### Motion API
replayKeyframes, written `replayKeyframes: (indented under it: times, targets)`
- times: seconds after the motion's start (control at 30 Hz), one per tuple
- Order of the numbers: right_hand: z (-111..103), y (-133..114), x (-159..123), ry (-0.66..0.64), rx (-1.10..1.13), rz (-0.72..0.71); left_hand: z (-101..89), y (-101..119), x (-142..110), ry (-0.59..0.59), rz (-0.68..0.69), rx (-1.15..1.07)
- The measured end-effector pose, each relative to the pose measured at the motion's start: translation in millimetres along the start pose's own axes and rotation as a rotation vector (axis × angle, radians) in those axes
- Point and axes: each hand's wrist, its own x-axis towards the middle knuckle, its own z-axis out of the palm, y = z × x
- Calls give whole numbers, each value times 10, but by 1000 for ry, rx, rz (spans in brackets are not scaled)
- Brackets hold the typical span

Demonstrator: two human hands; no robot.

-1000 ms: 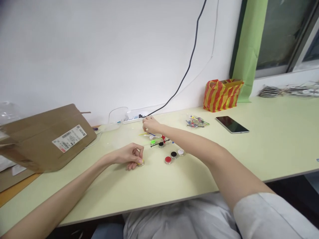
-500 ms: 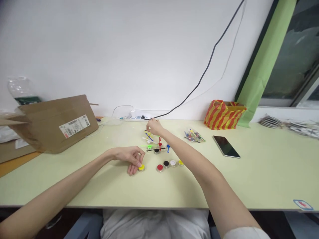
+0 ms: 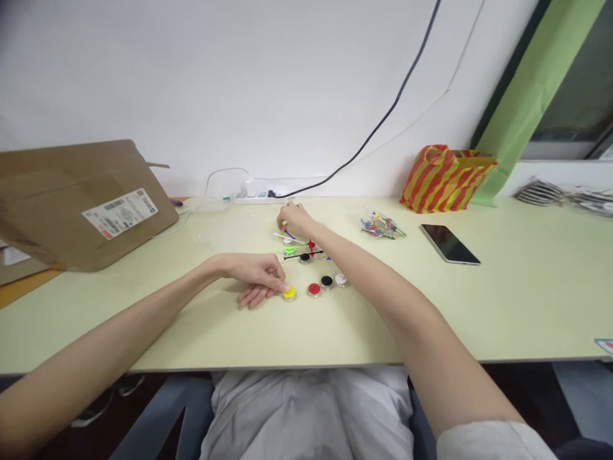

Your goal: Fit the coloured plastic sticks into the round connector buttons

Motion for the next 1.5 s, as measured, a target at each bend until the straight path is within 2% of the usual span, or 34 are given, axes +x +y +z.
replayKeyframes:
  times: [0.17, 0.37, 0.83, 1.03, 1.33, 1.5]
  targets:
    - [-92, -7, 0, -93, -61, -25, 88, -29, -6, 67, 83, -10]
    - [-53, -35, -16, -51, -99, 3, 154, 12, 20, 156, 45, 44]
    - [21, 77, 48, -47, -101, 82, 162, 6, 36, 158, 81, 51]
    - [27, 92, 81, -41, -87, 67, 167, 8, 32, 164, 88, 59]
    - [31, 28, 59, 38, -26, 53, 149, -19, 38, 168, 74, 61]
    - [-218, -29, 92, 173, 11, 35, 162, 1, 30, 185, 55, 74]
